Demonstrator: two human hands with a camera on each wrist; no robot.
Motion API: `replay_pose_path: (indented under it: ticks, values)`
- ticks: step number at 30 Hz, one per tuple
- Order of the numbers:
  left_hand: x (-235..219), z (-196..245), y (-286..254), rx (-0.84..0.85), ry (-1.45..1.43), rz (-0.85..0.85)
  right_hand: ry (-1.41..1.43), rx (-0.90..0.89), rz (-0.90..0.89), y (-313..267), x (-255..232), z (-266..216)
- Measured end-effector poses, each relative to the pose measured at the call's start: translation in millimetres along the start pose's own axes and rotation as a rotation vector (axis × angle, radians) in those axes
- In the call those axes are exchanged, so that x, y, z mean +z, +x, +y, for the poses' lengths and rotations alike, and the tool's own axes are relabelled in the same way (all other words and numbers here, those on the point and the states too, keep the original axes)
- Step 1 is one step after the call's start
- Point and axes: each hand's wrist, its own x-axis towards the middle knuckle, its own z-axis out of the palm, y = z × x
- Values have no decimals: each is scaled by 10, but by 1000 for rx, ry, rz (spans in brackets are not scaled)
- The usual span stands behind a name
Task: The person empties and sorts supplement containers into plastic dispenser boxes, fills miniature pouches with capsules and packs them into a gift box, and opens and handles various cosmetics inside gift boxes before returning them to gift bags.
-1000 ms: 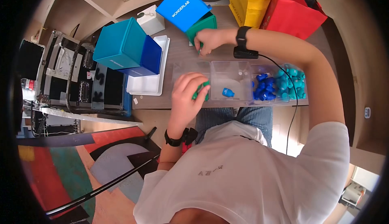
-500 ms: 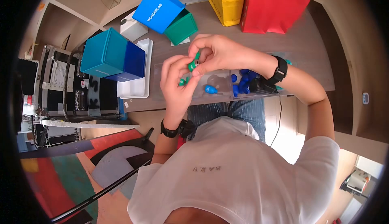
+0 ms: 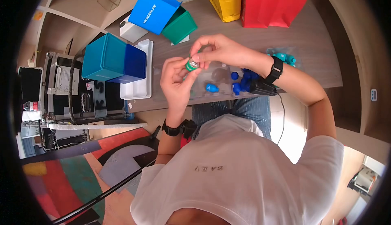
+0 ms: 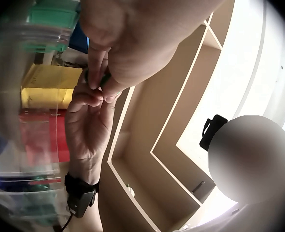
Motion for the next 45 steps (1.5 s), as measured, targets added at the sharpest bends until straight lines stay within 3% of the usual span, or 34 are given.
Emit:
replay_pose_path:
  ticks: [7, 23, 40, 45]
  values:
    - [-32, -81, -18, -136, -13, 61, 29, -53, 129, -83, 19, -217]
    - [0, -68, -32, -65, 48, -3, -55, -68, -7, -78, -15, -102]
    - [52, 44, -72, 37, 363, -12, -151, -118, -89, -93, 5, -145]
    - [24, 105, 50, -36, 387, -53, -232, -62, -41, -44, 46, -118]
